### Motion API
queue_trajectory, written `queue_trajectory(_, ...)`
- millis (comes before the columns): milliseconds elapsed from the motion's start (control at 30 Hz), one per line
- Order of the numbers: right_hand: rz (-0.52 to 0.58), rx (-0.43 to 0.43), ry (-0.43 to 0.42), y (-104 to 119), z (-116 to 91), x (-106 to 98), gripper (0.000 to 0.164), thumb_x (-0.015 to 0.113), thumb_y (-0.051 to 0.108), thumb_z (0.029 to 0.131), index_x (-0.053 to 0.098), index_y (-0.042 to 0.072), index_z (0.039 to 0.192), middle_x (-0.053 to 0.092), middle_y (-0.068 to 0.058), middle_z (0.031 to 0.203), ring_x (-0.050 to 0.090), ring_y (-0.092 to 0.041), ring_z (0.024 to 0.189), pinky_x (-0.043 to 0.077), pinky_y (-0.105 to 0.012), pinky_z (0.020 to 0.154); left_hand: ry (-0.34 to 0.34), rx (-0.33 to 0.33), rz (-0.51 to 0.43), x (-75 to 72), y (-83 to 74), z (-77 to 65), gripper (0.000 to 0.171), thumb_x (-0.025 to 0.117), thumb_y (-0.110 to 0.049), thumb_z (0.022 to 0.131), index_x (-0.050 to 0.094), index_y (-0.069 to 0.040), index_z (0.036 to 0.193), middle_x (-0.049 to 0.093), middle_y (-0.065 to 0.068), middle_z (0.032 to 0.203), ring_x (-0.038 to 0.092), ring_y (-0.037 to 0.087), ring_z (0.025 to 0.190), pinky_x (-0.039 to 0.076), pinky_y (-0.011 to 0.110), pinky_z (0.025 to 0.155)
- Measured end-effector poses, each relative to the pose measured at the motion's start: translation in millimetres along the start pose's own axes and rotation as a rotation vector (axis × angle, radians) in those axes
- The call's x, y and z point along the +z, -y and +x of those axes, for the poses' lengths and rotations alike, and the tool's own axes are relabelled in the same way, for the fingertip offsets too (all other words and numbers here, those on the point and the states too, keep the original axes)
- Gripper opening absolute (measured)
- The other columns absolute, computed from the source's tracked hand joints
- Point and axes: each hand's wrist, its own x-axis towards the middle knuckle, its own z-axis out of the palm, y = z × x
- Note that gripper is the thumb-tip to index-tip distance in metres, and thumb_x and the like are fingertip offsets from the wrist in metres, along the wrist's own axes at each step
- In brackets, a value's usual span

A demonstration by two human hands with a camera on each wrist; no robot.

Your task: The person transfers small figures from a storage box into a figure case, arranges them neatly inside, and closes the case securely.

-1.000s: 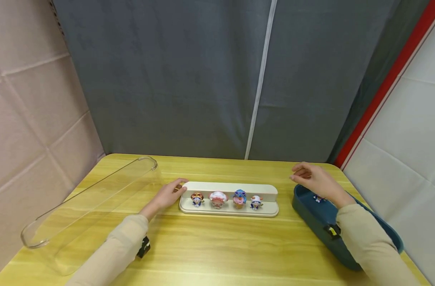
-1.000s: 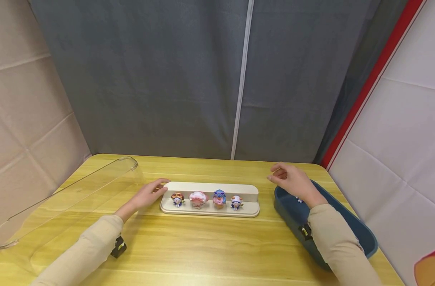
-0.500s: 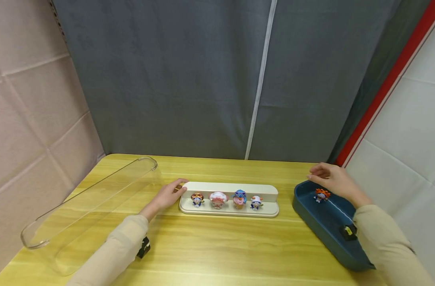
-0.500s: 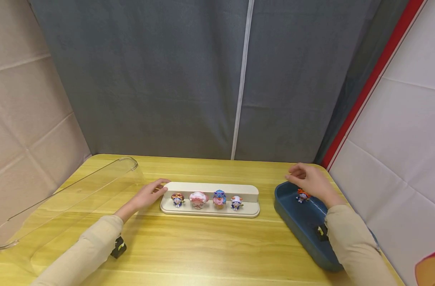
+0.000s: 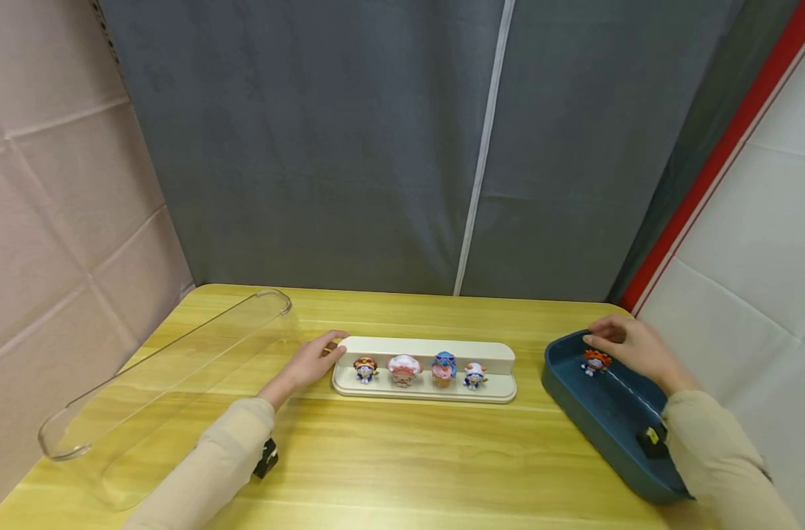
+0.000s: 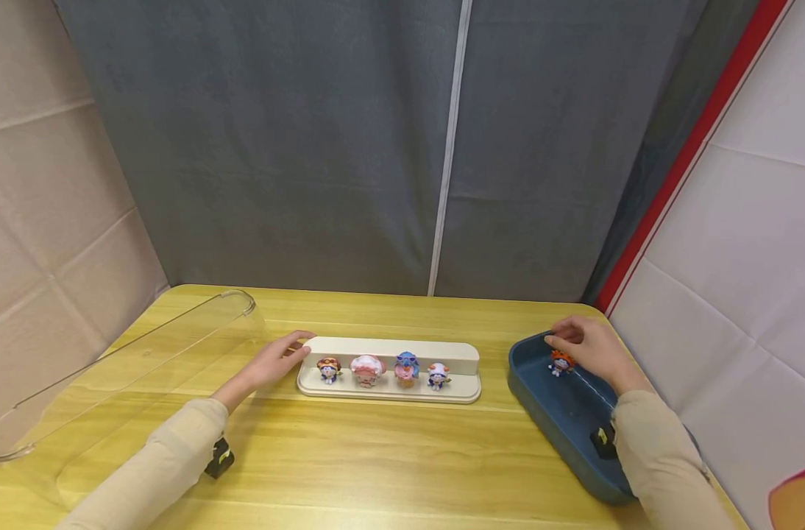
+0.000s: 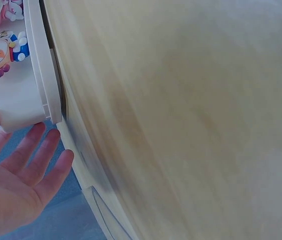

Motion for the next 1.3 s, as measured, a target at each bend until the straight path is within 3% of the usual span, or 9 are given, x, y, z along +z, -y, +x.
queue_trajectory(100,-0.002,0.014,-0.014,-9.8,-1.4,3.9,0.038,0.058,0.028,0.086,0.056,-0.005,0.104,0.061,-0.013,0.090,0.058,-0.030,0.081,0.047,-0.043,0.069,0.001,0.000,0.003,0.1,0.2,0.0,0.031,0.047,-0.019,0.093,0.050,-0.008,0.121,0.058,0.015,0.104,0.056,0.029,0.094,0.045,0.041,0.079)
queue_trajectory(300,0.002,0.032,-0.053,-27.5,-3.3,12.4,0.033,0.061,0.025,0.084,0.059,-0.004,0.100,0.062,-0.012,0.088,0.058,-0.017,0.076,0.047,-0.025,0.063,-0.001,-0.002,0.001,-0.1,0.2,0.1,0.031,0.047,-0.020,0.093,0.050,-0.008,0.121,0.058,0.014,0.104,0.055,0.029,0.094,0.045,0.041,0.079)
queue_trajectory(400,0.004,0.044,-0.059,-33.5,-4.4,15.6,0.034,0.062,0.024,0.083,0.058,-0.006,0.100,0.062,-0.014,0.089,0.058,-0.016,0.075,0.046,-0.021,0.062,0.000,-0.005,-0.003,0.1,0.6,0.4,0.031,0.047,-0.021,0.093,0.050,-0.009,0.122,0.057,0.014,0.105,0.055,0.029,0.095,0.045,0.041,0.079)
queue_trajectory(633,0.005,0.084,-0.040,-41.4,-8.5,20.1,0.038,0.059,0.023,0.086,0.055,-0.009,0.106,0.060,-0.020,0.094,0.057,-0.031,0.084,0.047,-0.023,0.064,0.001,-0.007,-0.005,-0.1,0.2,0.3,0.032,0.047,-0.021,0.093,0.049,-0.009,0.122,0.057,0.014,0.105,0.055,0.029,0.095,0.045,0.041,0.080)
queue_trajectory(867,-0.005,0.082,-0.041,-48.6,-12.7,27.8,0.039,0.060,0.021,0.085,0.054,-0.011,0.107,0.060,-0.022,0.094,0.058,-0.032,0.083,0.048,-0.030,0.065,0.003,-0.010,0.000,-0.1,1.1,0.5,0.032,0.047,-0.022,0.093,0.049,-0.009,0.123,0.057,0.014,0.105,0.055,0.029,0.095,0.045,0.041,0.080)
queue_trajectory(1167,0.047,0.151,0.037,-55.3,-13.8,33.4,0.048,0.057,0.026,0.087,0.048,-0.013,0.113,0.055,-0.027,0.101,0.053,-0.037,0.091,0.046,-0.045,0.073,0.003,-0.007,0.003,-0.5,0.8,0.2,0.032,0.047,-0.021,0.093,0.049,-0.009,0.122,0.057,0.014,0.104,0.056,0.029,0.094,0.045,0.042,0.079)
queue_trajectory(1300,0.033,0.173,0.049,-54.5,-14.0,34.8,0.051,0.058,0.030,0.086,0.048,-0.013,0.113,0.055,-0.026,0.099,0.052,-0.036,0.090,0.045,-0.046,0.073,0.006,-0.008,0.001,-0.3,1.0,0.0,0.031,0.047,-0.021,0.093,0.050,-0.010,0.122,0.058,0.013,0.103,0.056,0.028,0.093,0.045,0.041,0.079)
